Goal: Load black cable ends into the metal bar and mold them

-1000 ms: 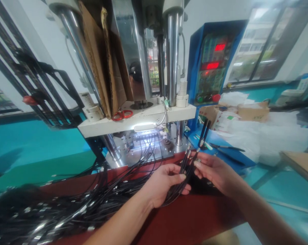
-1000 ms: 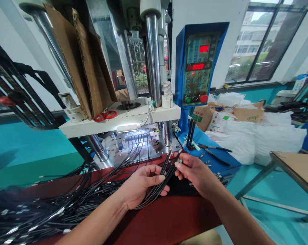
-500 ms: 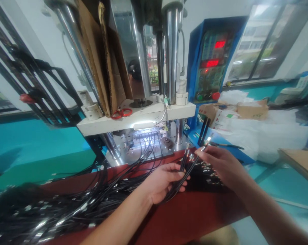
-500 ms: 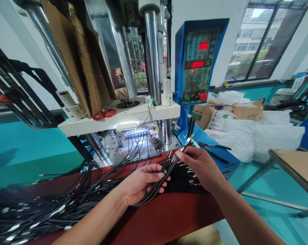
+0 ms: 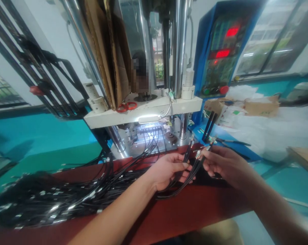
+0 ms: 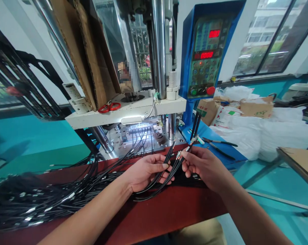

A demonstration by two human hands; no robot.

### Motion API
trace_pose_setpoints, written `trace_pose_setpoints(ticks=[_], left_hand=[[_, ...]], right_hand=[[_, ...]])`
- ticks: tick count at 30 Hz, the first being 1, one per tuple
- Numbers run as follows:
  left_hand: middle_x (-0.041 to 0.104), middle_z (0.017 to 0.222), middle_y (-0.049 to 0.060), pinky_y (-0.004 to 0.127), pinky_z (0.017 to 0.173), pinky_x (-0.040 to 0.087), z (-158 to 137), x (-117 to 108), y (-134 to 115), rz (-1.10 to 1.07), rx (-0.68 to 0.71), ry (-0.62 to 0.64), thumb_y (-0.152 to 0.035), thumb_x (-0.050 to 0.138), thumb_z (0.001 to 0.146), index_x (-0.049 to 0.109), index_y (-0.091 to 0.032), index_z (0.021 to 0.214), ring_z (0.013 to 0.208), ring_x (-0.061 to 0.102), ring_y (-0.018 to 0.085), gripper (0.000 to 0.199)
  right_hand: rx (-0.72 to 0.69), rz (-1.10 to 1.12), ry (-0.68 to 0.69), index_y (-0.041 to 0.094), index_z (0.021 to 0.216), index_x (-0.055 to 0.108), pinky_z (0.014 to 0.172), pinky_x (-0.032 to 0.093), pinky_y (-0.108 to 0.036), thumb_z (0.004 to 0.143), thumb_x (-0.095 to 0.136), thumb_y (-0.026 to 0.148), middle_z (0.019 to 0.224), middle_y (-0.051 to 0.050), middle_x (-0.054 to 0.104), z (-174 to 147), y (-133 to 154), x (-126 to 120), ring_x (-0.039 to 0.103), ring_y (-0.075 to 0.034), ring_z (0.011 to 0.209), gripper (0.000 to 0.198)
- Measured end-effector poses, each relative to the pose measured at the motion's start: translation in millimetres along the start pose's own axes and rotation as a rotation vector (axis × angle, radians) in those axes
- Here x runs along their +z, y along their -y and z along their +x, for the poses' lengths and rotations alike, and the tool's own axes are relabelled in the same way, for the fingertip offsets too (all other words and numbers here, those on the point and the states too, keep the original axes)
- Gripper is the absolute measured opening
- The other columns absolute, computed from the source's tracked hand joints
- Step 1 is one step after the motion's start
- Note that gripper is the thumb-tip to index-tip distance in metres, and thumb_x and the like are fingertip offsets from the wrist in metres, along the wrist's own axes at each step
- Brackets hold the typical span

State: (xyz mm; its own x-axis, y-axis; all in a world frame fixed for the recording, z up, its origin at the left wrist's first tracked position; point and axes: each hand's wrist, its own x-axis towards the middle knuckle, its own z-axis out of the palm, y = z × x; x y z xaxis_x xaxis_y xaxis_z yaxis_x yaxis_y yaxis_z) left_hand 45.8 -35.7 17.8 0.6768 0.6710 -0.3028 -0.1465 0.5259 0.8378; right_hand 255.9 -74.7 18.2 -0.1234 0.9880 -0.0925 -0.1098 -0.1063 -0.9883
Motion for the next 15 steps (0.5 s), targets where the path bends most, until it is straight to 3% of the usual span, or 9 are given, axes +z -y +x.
trace_pose_setpoints(ticks=[4,8,10,15], left_hand=[[0.065,0.082,0.007,0.034,0.068,0.056,-1,1,3,-0.013,-0.026,-0.01,-0.01,0.063,0.079,0.055,-0.012,0.09,0.073,0.071,0.022,0.014],[0.067,0.083,0.011,0.034,0.066,0.057,-2,3,4,0.015,-0.044,0.021,-0.011,0.063,0.078,0.053,-0.012,0.09,0.074,0.072,0.025,0.015],[0.067,0.086,0.012,0.034,0.065,0.057,-3,4,5,0.022,-0.025,0.04,-0.014,0.064,0.078,0.052,-0.013,0.088,0.073,0.072,0.025,0.016],[0.061,0.084,0.004,0.026,0.057,0.054,-6,9,6,0.123,0.058,0.103,-0.027,0.072,0.077,0.051,-0.015,0.09,0.064,0.064,0.013,0.027]], right_hand=[[-0.108,-0.23,-0.127,0.019,0.076,0.062,0.048,0.035,-0.023,0.087,0.063,0.044,0.059,0.002,0.057,-1,12,5,0.046,-0.01,0.05,0.028],[-0.193,-0.395,-0.223,0.02,0.081,0.068,0.064,0.044,-0.029,0.082,0.066,0.044,0.075,-0.002,0.065,-2,22,5,0.055,-0.017,0.069,0.024],[-0.157,-0.329,-0.209,0.02,0.081,0.068,0.064,0.047,-0.03,0.081,0.068,0.044,0.076,-0.003,0.066,1,18,3,0.057,-0.018,0.069,0.024],[0.017,0.146,-0.142,0.018,0.077,0.066,0.053,0.049,-0.024,0.077,0.075,0.036,0.066,-0.001,0.062,11,-3,-7,0.056,-0.012,0.056,0.021]])
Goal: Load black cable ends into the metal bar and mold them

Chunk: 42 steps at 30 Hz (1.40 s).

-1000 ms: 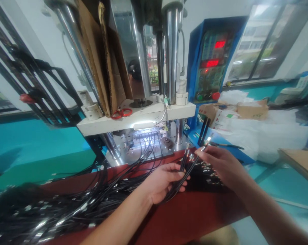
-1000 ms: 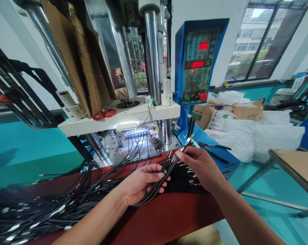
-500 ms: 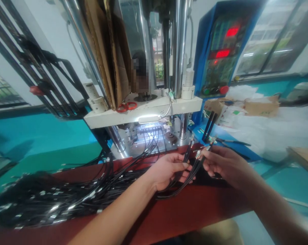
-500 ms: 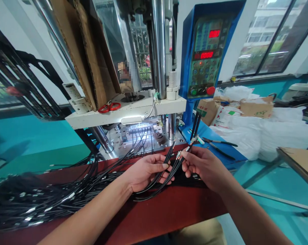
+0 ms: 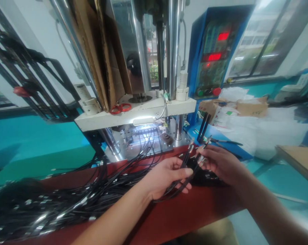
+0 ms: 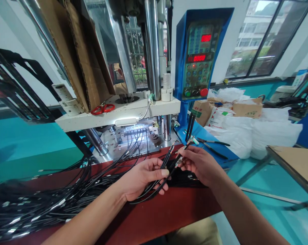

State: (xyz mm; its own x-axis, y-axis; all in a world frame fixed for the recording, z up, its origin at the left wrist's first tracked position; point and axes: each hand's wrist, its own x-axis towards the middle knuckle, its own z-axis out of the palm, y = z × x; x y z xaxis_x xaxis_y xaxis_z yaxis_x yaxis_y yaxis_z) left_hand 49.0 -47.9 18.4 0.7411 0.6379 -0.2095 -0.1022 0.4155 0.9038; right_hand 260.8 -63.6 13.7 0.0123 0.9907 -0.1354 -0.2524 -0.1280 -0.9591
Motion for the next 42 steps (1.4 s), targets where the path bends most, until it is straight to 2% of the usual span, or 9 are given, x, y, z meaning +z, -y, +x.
trace_pose_setpoints(ticks=[4,11,18,23,27,30,34,39,42], left_hand=[[0.058,0.088,0.002,0.019,0.05,0.048,-6,6,-3,0.152,0.058,-0.045,-0.027,0.083,0.064,0.053,-0.016,0.092,0.068,0.056,0.01,0.042],[0.059,0.095,0.003,0.017,0.049,0.042,-10,7,-9,0.211,0.02,-0.026,-0.026,0.086,0.058,0.056,-0.016,0.093,0.069,0.054,0.009,0.048],[0.05,0.055,-0.006,0.02,0.044,0.036,-1,12,-5,0.33,-0.057,-0.152,-0.034,0.069,0.076,0.053,-0.018,0.085,0.045,0.043,0.008,0.025],[0.061,0.075,0.0,0.022,0.065,0.044,-7,12,-19,0.442,0.185,-0.189,-0.03,0.069,0.078,0.057,-0.016,0.084,0.068,0.055,0.011,0.019],[0.056,0.064,-0.003,0.023,0.052,0.044,-6,8,-38,0.241,0.182,-0.125,-0.031,0.064,0.083,0.053,-0.018,0.092,0.056,0.053,0.011,0.02],[0.055,0.061,0.0,0.022,0.052,0.045,0,4,-40,0.09,0.069,-0.177,-0.025,0.065,0.081,0.054,-0.014,0.08,0.053,0.053,0.01,0.016],[0.059,0.07,0.004,0.025,0.057,0.048,-2,4,-18,-0.079,-0.101,-0.155,-0.023,0.062,0.083,0.058,-0.011,0.081,0.06,0.059,0.012,0.013],[0.063,0.09,0.009,0.039,0.066,0.054,-18,5,13,-0.193,-0.178,-0.048,-0.027,0.061,0.084,0.055,-0.013,0.095,0.071,0.069,0.023,0.018],[0.063,0.087,0.007,0.029,0.054,0.05,-23,4,24,-0.198,-0.162,-0.096,-0.024,0.063,0.082,0.051,-0.014,0.094,0.058,0.065,0.016,0.019]], right_hand=[[0.025,0.127,0.051,0.016,0.079,0.066,0.05,0.048,-0.02,0.08,0.074,0.031,0.067,-0.001,0.064,2,-7,-2,0.06,-0.011,0.057,0.017],[0.024,0.112,0.038,0.016,0.08,0.067,0.054,0.053,-0.022,0.078,0.076,0.033,0.066,-0.004,0.068,-1,-4,2,0.063,-0.013,0.057,0.019],[0.008,0.108,0.054,0.016,0.087,0.067,0.063,0.059,-0.029,0.081,0.072,0.031,0.076,-0.006,0.071,-7,0,3,0.067,-0.016,0.063,0.017],[-0.009,-0.062,0.116,0.016,0.089,0.065,0.063,0.059,-0.031,0.084,0.069,0.037,0.076,-0.006,0.07,-18,2,7,0.067,-0.017,0.065,0.022],[0.064,-0.117,0.314,0.016,0.092,0.064,0.061,0.059,-0.031,0.087,0.065,0.037,0.078,-0.005,0.067,-32,-5,23,0.067,-0.017,0.065,0.022],[0.144,-0.042,0.423,0.017,0.099,0.063,0.06,0.059,-0.031,0.087,0.064,0.036,0.079,-0.003,0.066,-38,-18,37,0.068,-0.016,0.064,0.023],[0.103,-0.063,0.312,0.016,0.094,0.064,0.057,0.056,-0.03,0.087,0.063,0.04,0.08,-0.005,0.068,-35,-31,43,0.066,-0.016,0.062,0.025],[-0.075,-0.346,0.183,0.018,0.076,0.065,0.051,0.044,-0.023,0.089,0.059,0.042,0.062,0.001,0.061,-31,-31,35,0.055,-0.012,0.055,0.028],[-0.089,-0.391,0.207,0.02,0.087,0.067,0.064,0.047,-0.027,0.088,0.06,0.041,0.076,-0.001,0.067,-29,-30,29,0.059,-0.016,0.068,0.022]])
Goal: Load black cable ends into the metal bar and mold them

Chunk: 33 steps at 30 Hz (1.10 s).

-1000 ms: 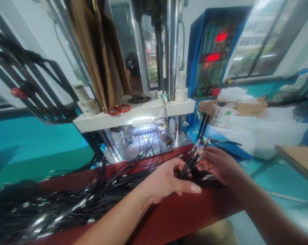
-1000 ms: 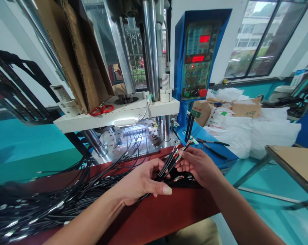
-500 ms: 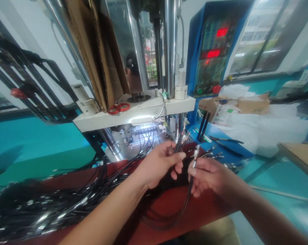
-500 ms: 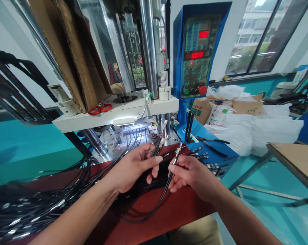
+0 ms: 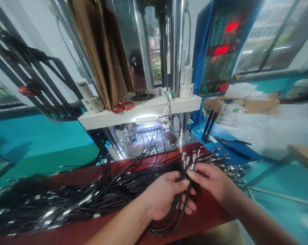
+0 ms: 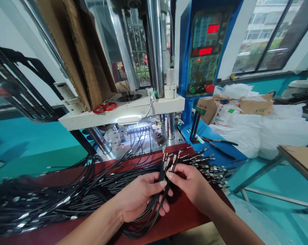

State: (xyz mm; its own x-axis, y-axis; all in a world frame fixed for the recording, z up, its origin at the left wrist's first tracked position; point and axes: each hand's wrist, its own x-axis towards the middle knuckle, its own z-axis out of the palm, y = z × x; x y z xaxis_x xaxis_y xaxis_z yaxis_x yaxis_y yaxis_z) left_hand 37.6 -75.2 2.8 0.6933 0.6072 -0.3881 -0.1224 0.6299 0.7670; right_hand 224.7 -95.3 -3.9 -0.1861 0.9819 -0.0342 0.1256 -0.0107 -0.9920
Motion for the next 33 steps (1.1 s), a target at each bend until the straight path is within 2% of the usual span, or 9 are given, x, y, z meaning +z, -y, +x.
trace_pose_setpoints(ticks=[3,6,8,13,20,26,29,31,33], left_hand=[[0.062,0.075,0.003,0.021,0.047,0.042,-2,0,7,0.008,0.025,-0.048,-0.018,0.066,0.079,0.048,-0.016,0.09,0.051,0.058,0.01,0.021],[0.061,0.072,0.001,0.021,0.046,0.042,-6,2,9,0.021,0.003,-0.032,-0.018,0.068,0.075,0.047,-0.018,0.093,0.05,0.058,0.011,0.028],[0.062,0.073,0.001,0.022,0.047,0.044,-7,3,10,0.024,-0.013,-0.034,-0.02,0.069,0.074,0.047,-0.018,0.094,0.051,0.06,0.012,0.03],[0.062,0.07,0.003,0.029,0.055,0.053,5,5,7,0.012,-0.053,0.057,-0.02,0.071,0.069,0.05,-0.015,0.094,0.057,0.066,0.017,0.034],[0.062,0.073,0.004,0.031,0.052,0.055,31,9,2,-0.031,0.018,0.079,-0.02,0.071,0.067,0.05,-0.015,0.094,0.056,0.067,0.019,0.034],[0.06,0.07,0.003,0.022,0.047,0.051,12,3,3,-0.077,0.064,-0.004,-0.014,0.067,0.068,0.053,-0.013,0.092,0.054,0.063,0.013,0.027],[0.062,0.073,0.003,0.022,0.042,0.05,-4,-8,12,-0.062,-0.02,-0.067,-0.012,0.065,0.065,0.052,-0.015,0.092,0.049,0.059,0.012,0.03],[0.061,0.071,0.003,0.021,0.039,0.048,-11,-14,18,-0.013,-0.058,-0.097,-0.011,0.063,0.062,0.053,-0.014,0.088,0.045,0.057,0.011,0.028],[0.06,0.069,0.002,0.02,0.036,0.046,-13,-18,24,0.013,-0.048,-0.118,-0.011,0.062,0.062,0.054,-0.013,0.086,0.043,0.055,0.01,0.025]], right_hand=[[0.031,0.023,-0.091,0.021,0.112,0.061,0.069,0.05,-0.03,0.084,0.066,0.041,0.095,-0.004,0.069,11,1,-8,0.062,-0.017,0.073,0.035],[-0.031,0.051,-0.234,0.024,0.129,0.051,0.084,0.05,-0.033,0.08,0.071,0.041,0.121,-0.008,0.063,28,7,-15,0.063,-0.021,0.099,0.055],[-0.086,0.019,-0.191,0.023,0.122,0.056,0.088,0.05,-0.035,0.08,0.07,0.04,0.118,-0.008,0.065,36,12,-13,0.063,-0.023,0.105,0.048],[-0.141,-0.152,-0.118,0.022,0.096,0.061,0.072,0.054,-0.031,0.09,0.057,0.037,0.08,-0.001,0.068,36,15,9,0.068,-0.018,0.076,0.017],[-0.123,-0.384,-0.285,0.023,0.093,0.061,0.074,0.052,-0.03,0.091,0.053,0.041,0.087,-0.002,0.071,29,4,10,0.069,-0.019,0.083,0.02],[-0.147,-0.523,-0.081,0.025,0.093,0.063,0.071,0.048,-0.03,0.095,0.044,0.046,0.086,0.001,0.07,29,17,14,0.065,-0.018,0.077,0.028],[-0.264,-0.683,-0.057,0.024,0.103,0.066,0.081,0.048,-0.029,0.098,0.04,0.039,0.099,-0.002,0.071,61,25,8,0.065,-0.019,0.091,0.03],[-0.374,-0.96,-0.05,0.019,0.109,0.065,0.088,0.045,-0.03,0.097,0.042,0.028,0.107,-0.006,0.069,91,22,6,0.062,-0.02,0.098,0.028],[-0.388,-1.082,0.038,0.017,0.1,0.069,0.086,0.044,-0.031,0.088,0.057,0.022,0.102,-0.008,0.069,119,14,10,0.062,-0.022,0.095,0.017]])
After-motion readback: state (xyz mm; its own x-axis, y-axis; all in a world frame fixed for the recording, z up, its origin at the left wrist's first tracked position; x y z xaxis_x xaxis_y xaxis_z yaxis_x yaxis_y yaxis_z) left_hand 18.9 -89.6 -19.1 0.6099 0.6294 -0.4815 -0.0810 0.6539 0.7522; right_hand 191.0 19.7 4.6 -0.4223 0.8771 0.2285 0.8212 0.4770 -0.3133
